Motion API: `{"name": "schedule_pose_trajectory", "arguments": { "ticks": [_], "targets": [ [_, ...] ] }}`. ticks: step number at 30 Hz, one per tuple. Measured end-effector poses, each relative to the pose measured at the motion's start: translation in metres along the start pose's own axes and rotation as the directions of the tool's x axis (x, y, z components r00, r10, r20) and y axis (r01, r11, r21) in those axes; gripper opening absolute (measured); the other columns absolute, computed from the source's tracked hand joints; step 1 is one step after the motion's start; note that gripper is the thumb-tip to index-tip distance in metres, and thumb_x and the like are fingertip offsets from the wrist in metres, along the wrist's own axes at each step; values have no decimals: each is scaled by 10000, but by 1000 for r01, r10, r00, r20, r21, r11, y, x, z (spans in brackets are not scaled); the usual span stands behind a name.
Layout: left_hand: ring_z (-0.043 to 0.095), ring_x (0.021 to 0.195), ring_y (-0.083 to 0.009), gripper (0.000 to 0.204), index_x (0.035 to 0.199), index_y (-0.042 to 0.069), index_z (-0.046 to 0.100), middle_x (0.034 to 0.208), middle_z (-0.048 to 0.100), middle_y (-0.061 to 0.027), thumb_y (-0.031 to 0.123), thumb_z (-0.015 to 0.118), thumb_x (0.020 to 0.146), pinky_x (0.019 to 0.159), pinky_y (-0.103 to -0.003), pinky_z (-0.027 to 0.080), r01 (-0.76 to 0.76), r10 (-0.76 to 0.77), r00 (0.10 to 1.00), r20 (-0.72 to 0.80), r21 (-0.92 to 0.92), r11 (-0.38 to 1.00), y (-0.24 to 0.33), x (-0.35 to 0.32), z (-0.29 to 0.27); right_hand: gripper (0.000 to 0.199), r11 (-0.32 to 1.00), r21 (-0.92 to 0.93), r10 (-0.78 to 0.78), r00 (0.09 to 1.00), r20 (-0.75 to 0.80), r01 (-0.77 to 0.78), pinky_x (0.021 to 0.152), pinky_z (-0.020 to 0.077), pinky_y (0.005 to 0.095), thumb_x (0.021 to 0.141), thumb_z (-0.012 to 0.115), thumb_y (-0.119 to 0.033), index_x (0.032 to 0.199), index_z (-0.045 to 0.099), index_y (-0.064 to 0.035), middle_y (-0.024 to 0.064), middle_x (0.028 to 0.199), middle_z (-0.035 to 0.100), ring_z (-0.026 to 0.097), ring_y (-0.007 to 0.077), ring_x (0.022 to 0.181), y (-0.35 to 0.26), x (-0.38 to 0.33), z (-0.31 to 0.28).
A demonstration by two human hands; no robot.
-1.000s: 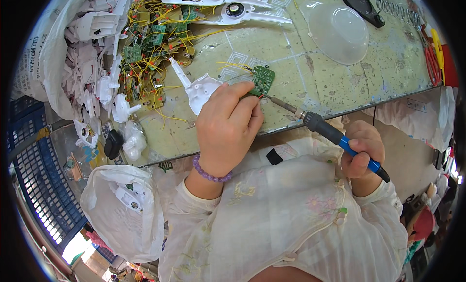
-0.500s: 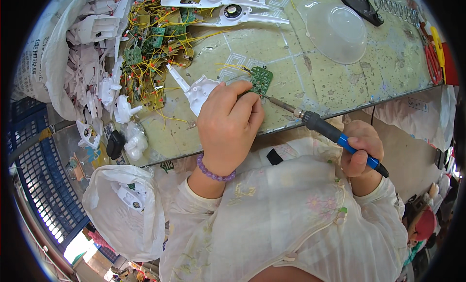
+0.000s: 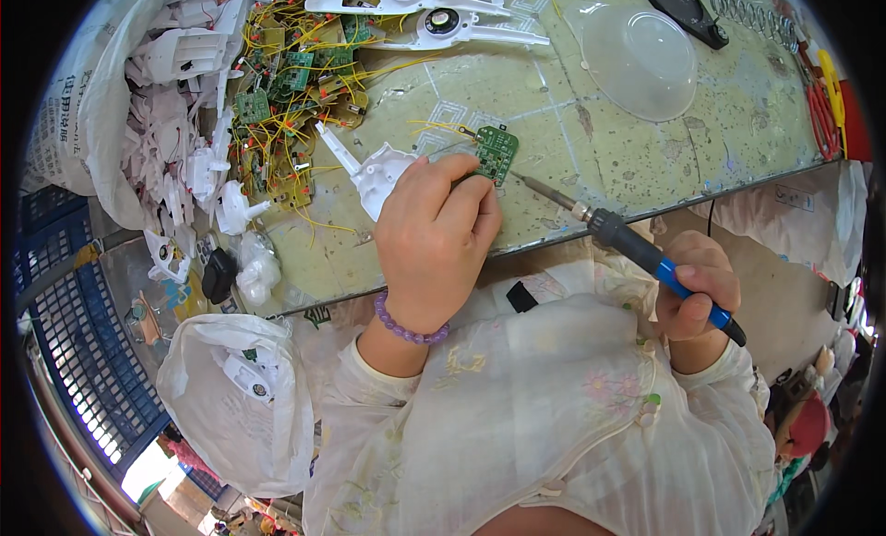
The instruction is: Soldering wires and electronic components onto circuit boards and assembling them into plastic housings.
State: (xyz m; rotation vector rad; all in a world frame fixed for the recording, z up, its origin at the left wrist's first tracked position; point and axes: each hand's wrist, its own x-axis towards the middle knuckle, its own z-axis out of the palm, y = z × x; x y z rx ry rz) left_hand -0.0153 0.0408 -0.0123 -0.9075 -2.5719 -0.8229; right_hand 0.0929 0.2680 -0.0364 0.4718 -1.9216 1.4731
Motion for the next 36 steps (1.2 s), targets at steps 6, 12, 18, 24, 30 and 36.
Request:
{"name": "schedule_pose_trajectory", "arguments": {
  "ticks": [6,12,18,24,30,36],
  "targets": [
    [607,800,-281,138,782,42,625,901,623,-66,20,698,667,813,-407,517,8,-8,1000,3,4,1000,2,3,-3,217,934,-358,-113,951,-287,3,485,421,313,933,531,-212,935,485,0,107,749,511,511,183,576,-4,10,-36],
    [614,790,-274,119,770,34,636,899,631,-81,5,699,673,742,-365,505,25,-25,999,20,1,1000,6,6,-11,235,72,-977,-584,786,-203,-199,450,368,258,804,595,109,984,490,2,100,797,516,483,162,587,-21,71,-133],
    [582,877,-310,123,844,40,613,835,605,-99,29,663,733,769,-406,466,-39,39,999,-23,-33,999,6,18,-26,164,498,-807,-294,813,-503,-319,526,370,236,920,487,-96,864,631,-40,7,707,509,474,86,579,-18,129,-133],
    [543,785,-257,209,984,78,624,714,592,-70,87,611,775,750,-397,401,-66,34,986,166,193,979,-10,36,-21,334,794,-461,103,835,-540,-396,529,338,212,912,554,-334,844,632,-17,-10,609,498,450,60,572,35,169,-113],
    [562,791,-254,114,875,79,678,751,634,-60,106,630,777,751,-395,406,-28,9,992,127,144,989,-14,39,-15,262,861,-206,229,715,-660,-465,503,342,214,845,692,-233,892,550,-19,-21,644,483,434,49,562,60,150,-76],
    [611,762,-276,108,833,45,666,808,666,-83,121,673,757,706,-395,445,64,-62,998,19,-103,993,-10,36,-19,177,794,-315,469,854,-225,-520,587,421,256,824,687,-158,803,543,-58,40,727,547,501,130,623,35,108,13]
  ]
}}
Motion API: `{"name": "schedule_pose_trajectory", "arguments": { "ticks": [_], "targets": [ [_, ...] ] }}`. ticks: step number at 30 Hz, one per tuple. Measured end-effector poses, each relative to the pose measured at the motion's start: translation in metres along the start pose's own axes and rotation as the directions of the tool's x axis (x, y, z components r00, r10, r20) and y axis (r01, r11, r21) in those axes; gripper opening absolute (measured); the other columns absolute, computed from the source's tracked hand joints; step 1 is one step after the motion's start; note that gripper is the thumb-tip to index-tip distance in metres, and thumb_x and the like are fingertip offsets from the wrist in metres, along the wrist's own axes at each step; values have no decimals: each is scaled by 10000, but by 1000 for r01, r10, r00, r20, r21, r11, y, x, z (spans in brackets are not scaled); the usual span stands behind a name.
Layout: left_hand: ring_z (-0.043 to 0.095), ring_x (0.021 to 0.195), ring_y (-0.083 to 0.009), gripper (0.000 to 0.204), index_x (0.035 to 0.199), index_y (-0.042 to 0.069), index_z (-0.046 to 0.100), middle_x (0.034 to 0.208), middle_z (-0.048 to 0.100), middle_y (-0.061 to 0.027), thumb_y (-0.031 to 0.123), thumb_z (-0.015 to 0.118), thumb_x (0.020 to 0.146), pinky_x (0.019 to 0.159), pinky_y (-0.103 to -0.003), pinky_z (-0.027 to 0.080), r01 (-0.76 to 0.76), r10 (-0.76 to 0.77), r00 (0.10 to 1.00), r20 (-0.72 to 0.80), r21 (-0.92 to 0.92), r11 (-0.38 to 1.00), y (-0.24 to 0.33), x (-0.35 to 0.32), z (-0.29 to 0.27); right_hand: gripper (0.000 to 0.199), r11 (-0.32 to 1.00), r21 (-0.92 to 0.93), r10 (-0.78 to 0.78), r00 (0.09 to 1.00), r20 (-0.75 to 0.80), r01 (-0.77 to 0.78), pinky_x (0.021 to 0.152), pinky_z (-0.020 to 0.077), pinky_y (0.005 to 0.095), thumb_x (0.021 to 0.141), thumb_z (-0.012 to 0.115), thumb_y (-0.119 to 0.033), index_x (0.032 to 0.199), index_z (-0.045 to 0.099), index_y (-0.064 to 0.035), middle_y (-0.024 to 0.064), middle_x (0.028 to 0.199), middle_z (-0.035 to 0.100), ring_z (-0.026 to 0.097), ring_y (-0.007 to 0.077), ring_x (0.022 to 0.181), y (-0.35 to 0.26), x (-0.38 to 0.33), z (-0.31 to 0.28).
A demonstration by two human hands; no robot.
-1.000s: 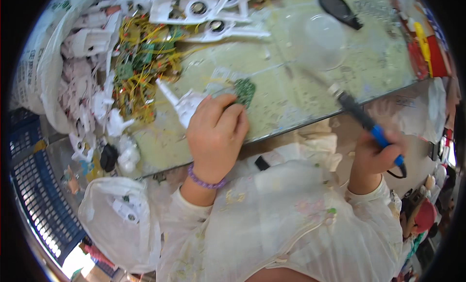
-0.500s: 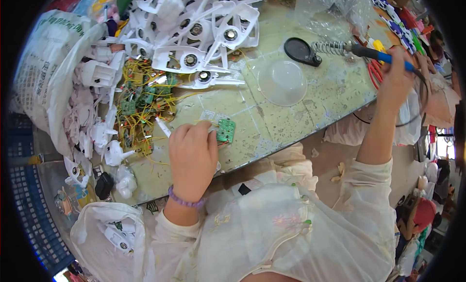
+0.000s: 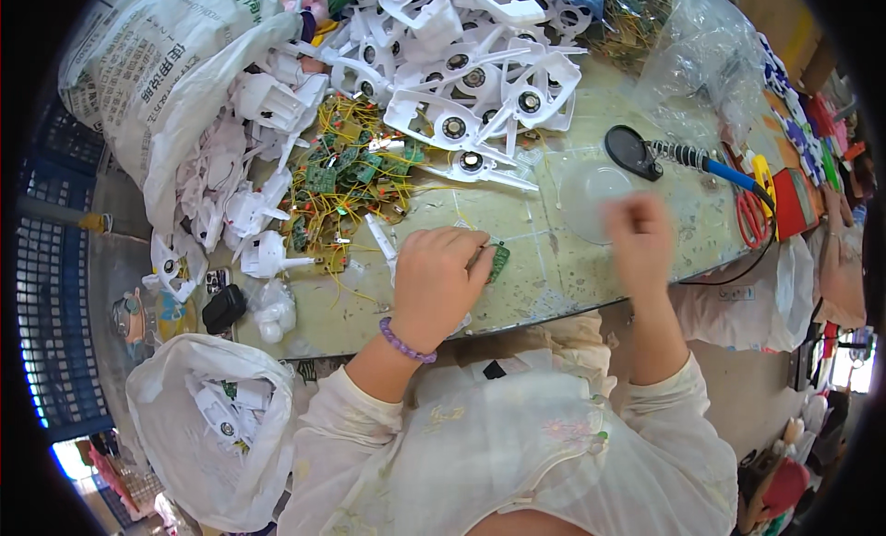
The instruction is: Soldering wires and electronic components onto circuit boards and assembling them into plastic housings.
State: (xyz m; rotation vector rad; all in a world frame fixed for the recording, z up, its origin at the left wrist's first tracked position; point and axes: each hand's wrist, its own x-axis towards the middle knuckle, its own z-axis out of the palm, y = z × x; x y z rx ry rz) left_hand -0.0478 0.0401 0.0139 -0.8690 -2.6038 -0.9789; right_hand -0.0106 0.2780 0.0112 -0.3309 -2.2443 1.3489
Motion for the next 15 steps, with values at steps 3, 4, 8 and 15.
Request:
{"name": "schedule_pose_trajectory", "arguments": {
  "ticks": [3,4,8,15],
  "targets": [
    [640,758,-223,112,858,31,650,826,677,-74,77,691,765,696,-344,483,75,-76,997,-18,-64,995,10,-7,-2,137,698,-313,-531,759,376,644,694,460,317,753,682,-101,831,583,-44,106,775,599,566,238,773,-16,11,41],
    [640,758,-223,112,858,31,650,826,677,-74,77,691,765,696,-344,483,71,-72,997,-16,-62,996,12,-10,2,137,700,-314,-531,761,372,642,694,460,317,753,682,-101,831,583,-44,106,775,599,566,238,773,-15,18,52],
    [649,829,-135,431,1205,23,495,881,680,-97,34,676,813,685,-235,487,390,-433,895,107,-658,645,18,-23,-3,149,630,-457,-400,767,501,627,716,467,327,729,685,-97,858,623,-55,89,768,614,574,239,833,-15,29,68],
    [626,875,-127,697,1413,17,254,952,678,-118,-7,648,839,786,-248,479,297,-539,835,110,-915,273,7,-30,-34,184,810,455,229,914,334,-369,660,450,215,826,706,-179,945,650,-49,-16,836,627,548,65,736,-25,38,33]
  ]
}}
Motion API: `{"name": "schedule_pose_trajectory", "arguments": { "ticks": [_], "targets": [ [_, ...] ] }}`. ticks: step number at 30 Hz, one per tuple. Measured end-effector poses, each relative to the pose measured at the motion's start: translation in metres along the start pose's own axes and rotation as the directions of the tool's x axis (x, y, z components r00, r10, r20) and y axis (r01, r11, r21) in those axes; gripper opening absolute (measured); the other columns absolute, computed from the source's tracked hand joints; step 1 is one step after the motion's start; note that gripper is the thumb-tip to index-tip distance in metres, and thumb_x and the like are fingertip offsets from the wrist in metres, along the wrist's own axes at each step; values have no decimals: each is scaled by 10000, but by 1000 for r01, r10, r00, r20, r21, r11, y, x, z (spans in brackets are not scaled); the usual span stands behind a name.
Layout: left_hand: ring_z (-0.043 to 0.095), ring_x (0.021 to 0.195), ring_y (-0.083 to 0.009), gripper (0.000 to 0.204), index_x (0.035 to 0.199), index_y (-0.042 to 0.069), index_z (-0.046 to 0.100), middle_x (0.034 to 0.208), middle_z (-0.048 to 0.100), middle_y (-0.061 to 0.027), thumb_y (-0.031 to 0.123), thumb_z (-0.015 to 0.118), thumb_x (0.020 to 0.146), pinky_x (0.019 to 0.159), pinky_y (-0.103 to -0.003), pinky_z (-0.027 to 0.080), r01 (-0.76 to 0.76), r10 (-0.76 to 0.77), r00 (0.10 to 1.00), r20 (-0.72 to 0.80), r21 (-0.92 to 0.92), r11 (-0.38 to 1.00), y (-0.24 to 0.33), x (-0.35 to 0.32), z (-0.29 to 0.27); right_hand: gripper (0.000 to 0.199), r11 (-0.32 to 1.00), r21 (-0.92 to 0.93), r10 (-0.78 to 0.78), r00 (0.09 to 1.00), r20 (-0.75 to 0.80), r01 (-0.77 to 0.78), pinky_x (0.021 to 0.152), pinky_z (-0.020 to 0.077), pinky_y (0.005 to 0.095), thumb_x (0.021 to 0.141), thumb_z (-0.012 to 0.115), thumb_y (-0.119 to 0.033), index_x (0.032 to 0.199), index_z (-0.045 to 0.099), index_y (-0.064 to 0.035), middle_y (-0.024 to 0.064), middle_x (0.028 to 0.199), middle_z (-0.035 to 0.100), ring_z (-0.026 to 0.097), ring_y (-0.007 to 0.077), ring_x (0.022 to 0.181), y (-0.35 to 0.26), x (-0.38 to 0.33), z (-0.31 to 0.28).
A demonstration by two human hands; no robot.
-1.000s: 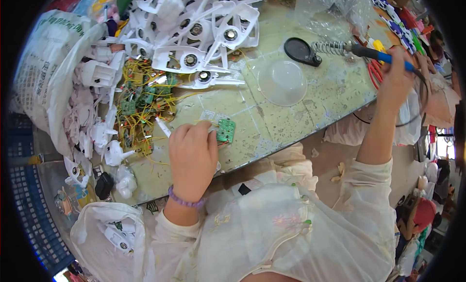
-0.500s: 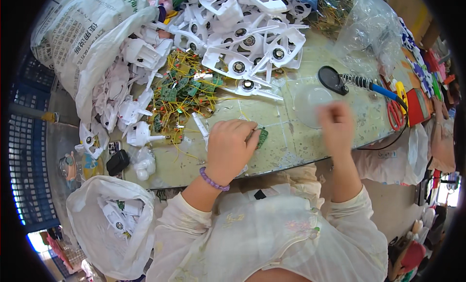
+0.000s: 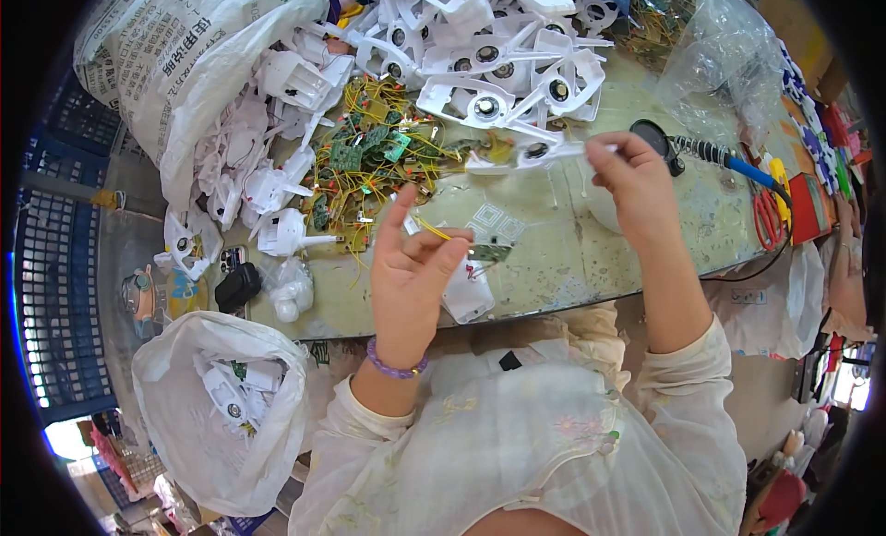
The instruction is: Soldering wires and electronic components onto circuit boards and assembling them into plastic housings.
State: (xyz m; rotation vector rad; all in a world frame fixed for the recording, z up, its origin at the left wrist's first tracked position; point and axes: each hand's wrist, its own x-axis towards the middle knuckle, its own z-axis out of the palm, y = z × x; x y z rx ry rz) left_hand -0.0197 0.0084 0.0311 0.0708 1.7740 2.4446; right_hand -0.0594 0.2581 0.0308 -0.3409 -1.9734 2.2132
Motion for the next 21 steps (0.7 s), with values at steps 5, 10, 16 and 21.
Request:
{"name": "schedule_pose_trajectory", "arguments": {
  "ticks": [5,10,16,21],
  "targets": [
    [604,918,-153,573,1338,18,333,978,660,-125,71,648,862,842,-268,442,-9,-7,995,-95,-163,987,1,7,-13,214,986,76,-133,978,-162,147,580,390,196,860,681,-236,933,654,-36,-15,798,601,492,45,655,-15,10,-9],
    [599,912,-168,545,1287,27,347,990,642,-136,90,670,853,833,-273,445,4,-33,996,-78,-342,940,-1,9,-18,164,609,-408,-745,667,-1,680,554,408,245,869,664,-151,945,659,-6,-2,756,615,509,80,624,-46,1,4],
    [607,924,-177,544,1265,17,357,970,645,-139,42,683,830,846,-268,447,-46,-11,988,-155,-360,932,-7,9,-23,153,-35,-569,-861,264,434,822,545,417,304,742,690,4,886,652,-32,79,723,588,531,220,632,-47,-6,19],
    [623,895,-171,544,1272,3,375,902,649,-78,31,683,824,842,-272,458,-64,39,994,-100,-260,963,-1,5,-19,285,761,-280,-611,792,-6,585,651,372,210,972,471,-261,913,606,-17,0,837,577,481,89,749,-53,-22,2]
  ]
}}
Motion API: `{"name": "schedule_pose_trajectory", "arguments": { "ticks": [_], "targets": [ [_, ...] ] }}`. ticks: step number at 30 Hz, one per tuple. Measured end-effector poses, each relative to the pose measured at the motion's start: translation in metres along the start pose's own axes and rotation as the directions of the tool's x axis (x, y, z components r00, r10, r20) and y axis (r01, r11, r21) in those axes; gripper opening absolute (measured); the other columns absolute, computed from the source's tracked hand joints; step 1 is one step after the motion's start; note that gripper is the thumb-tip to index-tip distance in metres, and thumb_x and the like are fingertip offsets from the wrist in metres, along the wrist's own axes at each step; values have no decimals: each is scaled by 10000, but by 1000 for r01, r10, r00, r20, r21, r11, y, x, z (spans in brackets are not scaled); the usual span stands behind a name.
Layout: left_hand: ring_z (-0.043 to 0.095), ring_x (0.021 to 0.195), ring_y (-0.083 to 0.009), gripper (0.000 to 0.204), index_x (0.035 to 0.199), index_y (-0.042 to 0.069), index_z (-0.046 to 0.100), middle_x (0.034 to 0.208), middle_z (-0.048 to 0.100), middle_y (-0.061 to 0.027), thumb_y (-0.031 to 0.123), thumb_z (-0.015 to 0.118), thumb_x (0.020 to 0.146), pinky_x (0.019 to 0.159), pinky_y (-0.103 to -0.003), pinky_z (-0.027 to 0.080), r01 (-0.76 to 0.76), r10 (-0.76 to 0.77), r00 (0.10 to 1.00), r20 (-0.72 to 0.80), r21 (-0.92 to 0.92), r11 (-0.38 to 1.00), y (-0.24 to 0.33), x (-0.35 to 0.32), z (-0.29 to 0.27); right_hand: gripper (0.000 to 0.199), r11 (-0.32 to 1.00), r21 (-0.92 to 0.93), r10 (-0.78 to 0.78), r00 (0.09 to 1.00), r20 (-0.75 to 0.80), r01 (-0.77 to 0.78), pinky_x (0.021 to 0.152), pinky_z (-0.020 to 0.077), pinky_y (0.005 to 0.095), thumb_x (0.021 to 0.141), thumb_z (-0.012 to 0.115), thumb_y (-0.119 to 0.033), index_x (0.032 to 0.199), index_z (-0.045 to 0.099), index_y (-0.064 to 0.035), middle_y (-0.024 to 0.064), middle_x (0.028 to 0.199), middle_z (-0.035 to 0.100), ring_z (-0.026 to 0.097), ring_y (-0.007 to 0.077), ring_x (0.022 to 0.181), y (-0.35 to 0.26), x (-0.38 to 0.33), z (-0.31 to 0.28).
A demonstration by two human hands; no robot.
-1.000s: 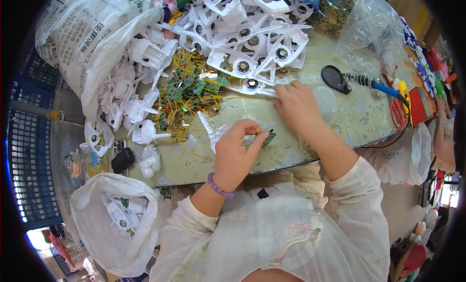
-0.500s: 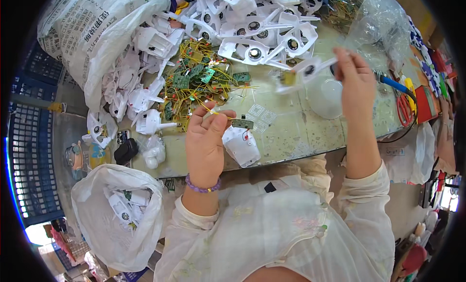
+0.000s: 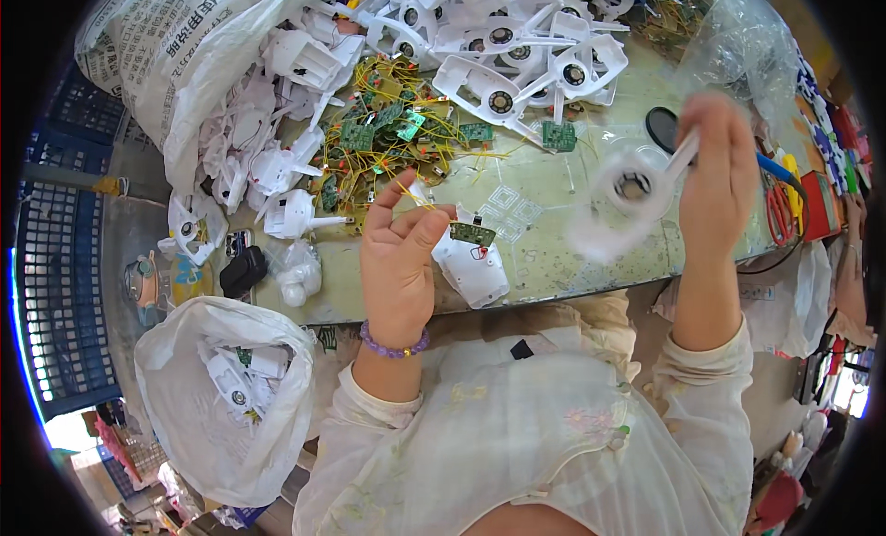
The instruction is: Soldering wires and electronic components onto circuit boards and assembling them into plastic housings.
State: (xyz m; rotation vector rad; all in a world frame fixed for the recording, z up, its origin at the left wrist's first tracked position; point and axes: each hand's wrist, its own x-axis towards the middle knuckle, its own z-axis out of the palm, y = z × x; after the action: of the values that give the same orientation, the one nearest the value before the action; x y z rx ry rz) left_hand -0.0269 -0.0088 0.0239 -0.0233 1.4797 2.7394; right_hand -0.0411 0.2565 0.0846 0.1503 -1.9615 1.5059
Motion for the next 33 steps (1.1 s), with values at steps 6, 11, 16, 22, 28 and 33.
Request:
{"name": "schedule_pose_trajectory", "arguments": {
  "ticks": [6,11,16,22,28,33],
  "targets": [
    [639,816,-151,708,1331,-16,278,825,667,-93,-17,711,771,781,-247,478,72,-77,994,72,76,994,-1,-2,19,261,915,-228,396,845,359,-332,690,445,287,915,563,-243,991,634,-3,68,812,614,542,136,759,56,-4,37],
    [634,801,-135,843,1391,-25,198,794,670,-70,-59,720,730,720,-227,492,43,-108,984,145,393,918,-1,-7,39,223,987,-122,149,877,458,-105,649,451,285,871,635,-219,940,657,-8,75,783,600,551,133,712,25,-24,47],
    [610,810,-86,896,1423,-28,166,782,680,-21,-25,733,730,786,-218,462,12,-137,956,261,428,904,-9,-5,42,207,669,50,412,425,806,-742,708,453,231,869,649,-161,949,656,30,24,896,637,575,80,828,4,-20,48],
    [567,735,-73,605,1277,10,431,784,649,-12,71,729,754,680,-251,452,31,-130,975,179,470,882,-7,-6,49,123,648,119,508,543,668,-753,628,451,201,807,709,-91,876,644,-12,14,808,641,573,51,717,-1,-22,34],
    [572,683,-169,177,867,139,677,730,617,8,121,741,703,802,-371,372,-681,215,732,647,710,182,-13,0,51,126,653,223,534,649,541,-723,560,407,165,823,689,-86,867,593,-19,-20,732,602,520,15,644,1,-56,19],
    [570,676,-162,146,822,134,675,683,578,9,94,721,689,872,-407,355,-698,179,711,680,712,69,-24,-8,48,199,893,277,417,883,-214,-355,562,395,176,857,647,-68,1021,546,-19,-7,796,561,488,20,676,29,-79,-5]
  ]
}}
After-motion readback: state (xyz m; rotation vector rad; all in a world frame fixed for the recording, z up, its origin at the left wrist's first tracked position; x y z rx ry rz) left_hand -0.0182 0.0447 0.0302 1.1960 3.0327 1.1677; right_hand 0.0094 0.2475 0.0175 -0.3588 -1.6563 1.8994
